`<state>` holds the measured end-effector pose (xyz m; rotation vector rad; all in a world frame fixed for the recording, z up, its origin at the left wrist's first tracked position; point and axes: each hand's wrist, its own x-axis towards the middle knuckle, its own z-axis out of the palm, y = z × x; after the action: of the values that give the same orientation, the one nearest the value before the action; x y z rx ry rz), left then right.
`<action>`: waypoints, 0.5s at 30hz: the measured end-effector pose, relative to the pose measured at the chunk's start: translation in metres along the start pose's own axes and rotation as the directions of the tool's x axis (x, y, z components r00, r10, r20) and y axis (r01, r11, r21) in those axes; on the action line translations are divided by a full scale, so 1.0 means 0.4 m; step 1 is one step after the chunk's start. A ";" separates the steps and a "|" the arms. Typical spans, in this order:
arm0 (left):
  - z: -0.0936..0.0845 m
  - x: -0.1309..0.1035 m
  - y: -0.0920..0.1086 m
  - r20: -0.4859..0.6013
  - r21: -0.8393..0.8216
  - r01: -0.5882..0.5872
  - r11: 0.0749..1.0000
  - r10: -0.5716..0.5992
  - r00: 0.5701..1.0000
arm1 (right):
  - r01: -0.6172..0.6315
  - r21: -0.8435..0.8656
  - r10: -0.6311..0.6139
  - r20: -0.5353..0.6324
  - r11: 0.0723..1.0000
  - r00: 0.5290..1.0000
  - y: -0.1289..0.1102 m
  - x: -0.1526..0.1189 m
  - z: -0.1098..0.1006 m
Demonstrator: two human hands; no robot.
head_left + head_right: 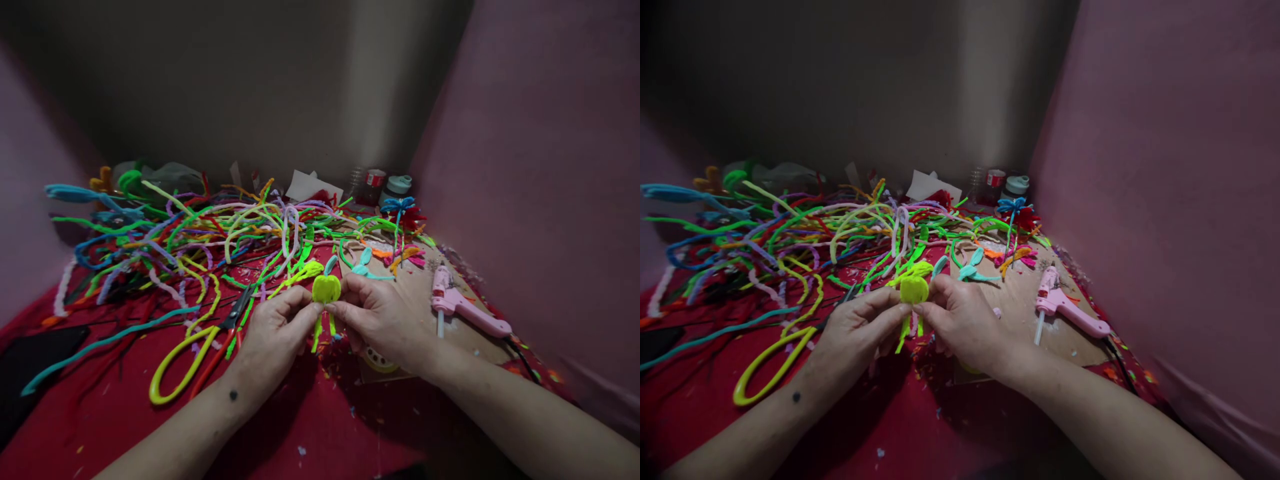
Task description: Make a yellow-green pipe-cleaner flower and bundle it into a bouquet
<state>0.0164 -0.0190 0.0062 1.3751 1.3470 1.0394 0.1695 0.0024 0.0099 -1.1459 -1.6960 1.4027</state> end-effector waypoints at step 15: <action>0.004 -0.001 -0.003 -0.013 -0.004 -0.014 1.000 0.014 1.000 | -0.042 -0.089 0.042 0.001 0.995 0.999 -0.012 0.004 -0.010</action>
<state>0.0177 -0.0195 0.0048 1.3786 1.3457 1.0615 0.1715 0.0054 0.0152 -1.2358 -1.7610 1.3665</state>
